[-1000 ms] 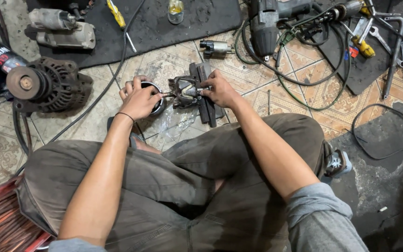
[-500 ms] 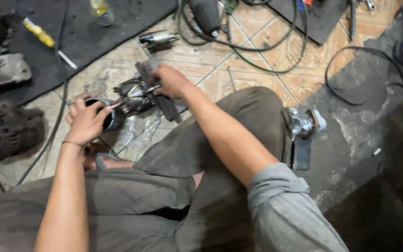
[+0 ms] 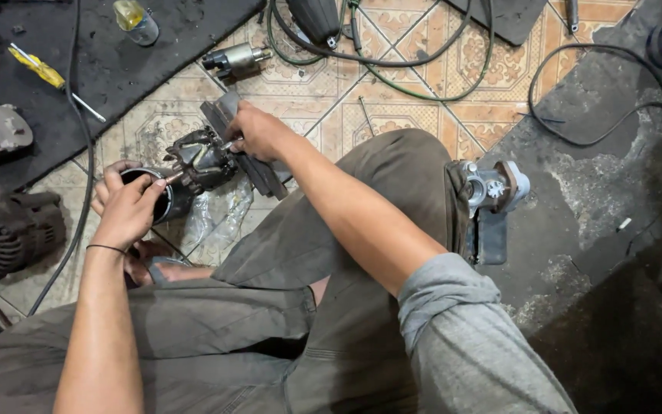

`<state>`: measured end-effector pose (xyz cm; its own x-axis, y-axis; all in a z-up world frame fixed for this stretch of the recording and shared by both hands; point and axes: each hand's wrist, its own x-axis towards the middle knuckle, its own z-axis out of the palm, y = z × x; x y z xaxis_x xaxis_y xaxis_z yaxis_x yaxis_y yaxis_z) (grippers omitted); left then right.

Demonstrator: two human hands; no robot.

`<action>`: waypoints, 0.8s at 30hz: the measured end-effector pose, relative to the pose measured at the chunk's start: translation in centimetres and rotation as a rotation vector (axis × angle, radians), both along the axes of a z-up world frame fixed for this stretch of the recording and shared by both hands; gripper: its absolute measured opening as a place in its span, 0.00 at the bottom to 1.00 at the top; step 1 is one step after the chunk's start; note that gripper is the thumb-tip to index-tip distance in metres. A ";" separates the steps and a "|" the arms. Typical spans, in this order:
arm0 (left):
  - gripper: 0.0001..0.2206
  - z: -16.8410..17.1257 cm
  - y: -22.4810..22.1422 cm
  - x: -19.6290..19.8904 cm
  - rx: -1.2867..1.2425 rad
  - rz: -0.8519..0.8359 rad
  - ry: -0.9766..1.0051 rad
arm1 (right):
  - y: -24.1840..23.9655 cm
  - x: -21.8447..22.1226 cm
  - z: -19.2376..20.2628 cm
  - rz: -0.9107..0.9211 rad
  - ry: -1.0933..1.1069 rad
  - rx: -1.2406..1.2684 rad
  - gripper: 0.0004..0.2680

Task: The person is filing and assembling components of an alternator, specifically fitting the rotor into the stator and adjusting the parts.

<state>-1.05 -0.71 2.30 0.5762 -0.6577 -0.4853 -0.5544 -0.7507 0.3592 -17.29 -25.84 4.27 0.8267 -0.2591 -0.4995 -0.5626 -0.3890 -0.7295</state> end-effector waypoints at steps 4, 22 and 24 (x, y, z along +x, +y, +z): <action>0.21 -0.4 0.1 0.3 -0.005 0.002 0.006 | -0.2 0.1 -0.5 0.034 -0.005 0.007 0.14; 0.22 0.3 -0.2 -0.2 0.021 0.016 0.020 | -0.2 0.2 -0.6 0.018 0.036 0.051 0.13; 0.21 0.5 -0.3 -0.2 0.018 0.031 0.037 | -0.1 0.4 -0.9 0.034 0.054 -0.031 0.14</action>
